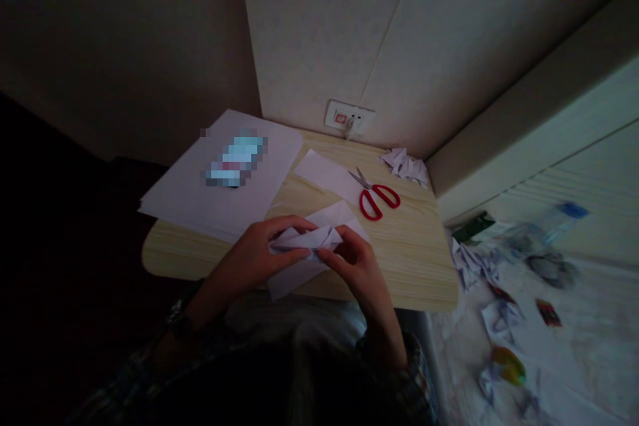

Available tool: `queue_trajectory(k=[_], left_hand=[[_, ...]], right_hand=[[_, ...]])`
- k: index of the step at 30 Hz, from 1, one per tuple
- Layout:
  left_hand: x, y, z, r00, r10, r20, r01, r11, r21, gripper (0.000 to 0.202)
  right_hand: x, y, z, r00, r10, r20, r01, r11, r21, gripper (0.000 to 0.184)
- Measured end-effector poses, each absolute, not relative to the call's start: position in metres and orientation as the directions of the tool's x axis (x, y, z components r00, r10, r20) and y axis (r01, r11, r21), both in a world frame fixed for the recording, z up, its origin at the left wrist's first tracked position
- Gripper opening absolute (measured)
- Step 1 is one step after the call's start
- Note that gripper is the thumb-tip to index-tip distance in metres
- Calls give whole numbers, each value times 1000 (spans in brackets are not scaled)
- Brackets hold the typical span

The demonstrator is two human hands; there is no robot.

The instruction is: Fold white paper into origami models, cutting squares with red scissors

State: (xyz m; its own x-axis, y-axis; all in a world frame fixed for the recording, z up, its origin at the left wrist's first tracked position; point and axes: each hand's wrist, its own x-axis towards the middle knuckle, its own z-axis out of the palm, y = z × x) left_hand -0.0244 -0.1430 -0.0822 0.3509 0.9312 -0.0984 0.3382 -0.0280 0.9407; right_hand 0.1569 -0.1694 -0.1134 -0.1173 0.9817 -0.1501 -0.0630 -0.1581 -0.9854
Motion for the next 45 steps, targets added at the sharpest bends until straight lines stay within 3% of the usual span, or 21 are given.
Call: queue_trajectory(k=[4, 8, 10, 18, 24, 28, 33, 40, 45], left_hand=[[-19, -137, -84, 272, 953, -131, 197, 78, 977, 43], [-8, -136, -99, 81, 975, -204, -108, 213, 971, 70], [-3, -136, -106, 90, 967, -239, -174, 252, 952, 72], [0, -136, -119, 142, 970, -199, -59, 209, 976, 28], [-3, -142, -126, 40, 996, -84, 27, 83, 996, 31], [-1, -146, -122, 10, 997, 76, 179, -76, 981, 22], [2, -148, -123, -19, 980, 200, 291, -186, 939, 29], [1, -149, -126, -55, 985, 161, 209, -146, 967, 32], [6, -149, -122, -65, 998, 25, 0, -25, 1000, 32]], right_hand=[[157, -166, -116, -123, 981, -148, 25, -146, -989, 15], [146, -164, -118, -72, 985, -155, -58, -160, -985, 18], [141, -163, -120, -29, 988, -150, -88, -152, -984, 18], [138, -158, -133, 116, 986, -119, -163, -99, -982, 20], [146, -157, -132, 57, 992, -111, -55, -108, -993, 14], [149, -159, -129, 104, 995, 3, 99, -7, -995, 20], [145, -160, -124, 105, 989, 105, 206, 82, -975, 25], [141, -166, -118, 99, 964, 249, 345, 201, -917, 22], [138, -168, -118, 134, 943, 306, 375, 238, -896, 22]])
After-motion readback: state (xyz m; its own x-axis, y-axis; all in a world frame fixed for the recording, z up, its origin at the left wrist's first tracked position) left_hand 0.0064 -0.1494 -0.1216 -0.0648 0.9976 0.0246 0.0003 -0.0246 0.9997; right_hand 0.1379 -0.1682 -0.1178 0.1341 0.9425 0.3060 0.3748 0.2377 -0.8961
